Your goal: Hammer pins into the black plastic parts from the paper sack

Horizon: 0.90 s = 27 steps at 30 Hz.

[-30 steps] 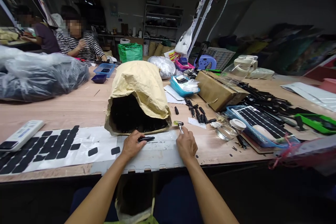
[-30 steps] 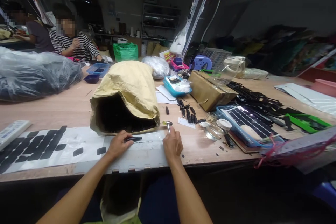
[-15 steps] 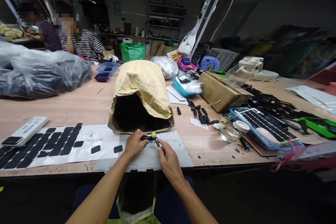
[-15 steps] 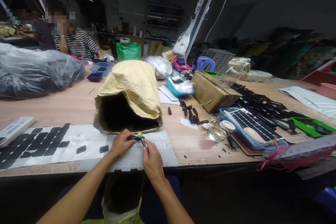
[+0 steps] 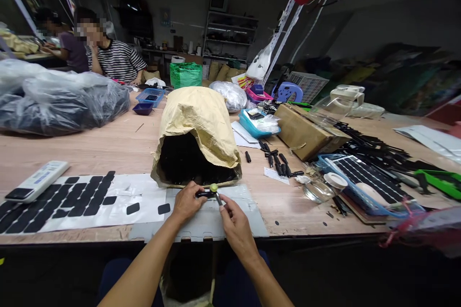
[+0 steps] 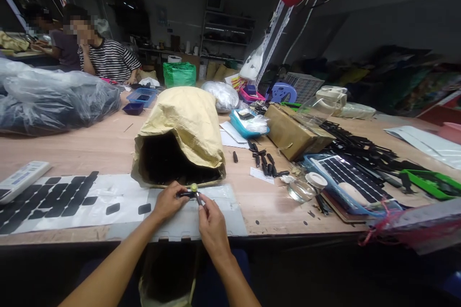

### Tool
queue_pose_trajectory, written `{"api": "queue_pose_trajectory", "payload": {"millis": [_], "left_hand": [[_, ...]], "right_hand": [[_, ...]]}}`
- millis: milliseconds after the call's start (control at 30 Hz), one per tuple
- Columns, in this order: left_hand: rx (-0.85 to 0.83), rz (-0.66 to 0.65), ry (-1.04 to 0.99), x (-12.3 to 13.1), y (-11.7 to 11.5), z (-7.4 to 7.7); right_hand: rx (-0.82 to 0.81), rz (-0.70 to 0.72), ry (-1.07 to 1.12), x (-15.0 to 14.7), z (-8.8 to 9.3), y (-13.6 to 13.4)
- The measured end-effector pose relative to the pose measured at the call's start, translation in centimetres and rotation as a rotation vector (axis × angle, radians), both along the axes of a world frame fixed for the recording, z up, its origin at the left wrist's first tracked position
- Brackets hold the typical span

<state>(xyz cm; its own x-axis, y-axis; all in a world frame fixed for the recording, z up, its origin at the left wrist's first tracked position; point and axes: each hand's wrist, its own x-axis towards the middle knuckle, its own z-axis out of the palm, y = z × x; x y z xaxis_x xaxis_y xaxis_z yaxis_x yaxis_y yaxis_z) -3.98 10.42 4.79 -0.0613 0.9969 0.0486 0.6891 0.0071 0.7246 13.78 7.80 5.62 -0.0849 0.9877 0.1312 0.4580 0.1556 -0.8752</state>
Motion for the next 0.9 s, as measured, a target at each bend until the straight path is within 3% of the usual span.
{"api": "queue_pose_trajectory", "payload": {"millis": [133, 267, 400, 533, 767, 900], "left_hand": [[-0.019, -0.002, 0.045, 0.1, 0.0, 0.2], [-0.015, -0.012, 0.061, 0.1, 0.1, 0.2], [-0.005, -0.014, 0.067, 0.1, 0.0, 0.1], [0.004, -0.02, 0.047, 0.1, -0.1, 0.0], [0.031, -0.059, 0.024, -0.3, 0.1, 0.1], [0.082, -0.147, -0.114, 0.4, -2.3, 1.5]], "right_hand": [[0.08, -0.266, -0.161, 3.6, 0.0, 2.1], [-0.061, -0.504, -0.498, 6.7, -0.3, 5.5], [-0.161, -0.48, -0.713, 7.5, -0.5, 8.7], [-0.096, -0.454, -0.826, 6.3, -0.9, 10.6], [0.079, -0.468, -1.009, 5.1, -2.0, 11.3], [0.075, -0.473, -1.017, 5.2, -2.3, 11.4]]}}
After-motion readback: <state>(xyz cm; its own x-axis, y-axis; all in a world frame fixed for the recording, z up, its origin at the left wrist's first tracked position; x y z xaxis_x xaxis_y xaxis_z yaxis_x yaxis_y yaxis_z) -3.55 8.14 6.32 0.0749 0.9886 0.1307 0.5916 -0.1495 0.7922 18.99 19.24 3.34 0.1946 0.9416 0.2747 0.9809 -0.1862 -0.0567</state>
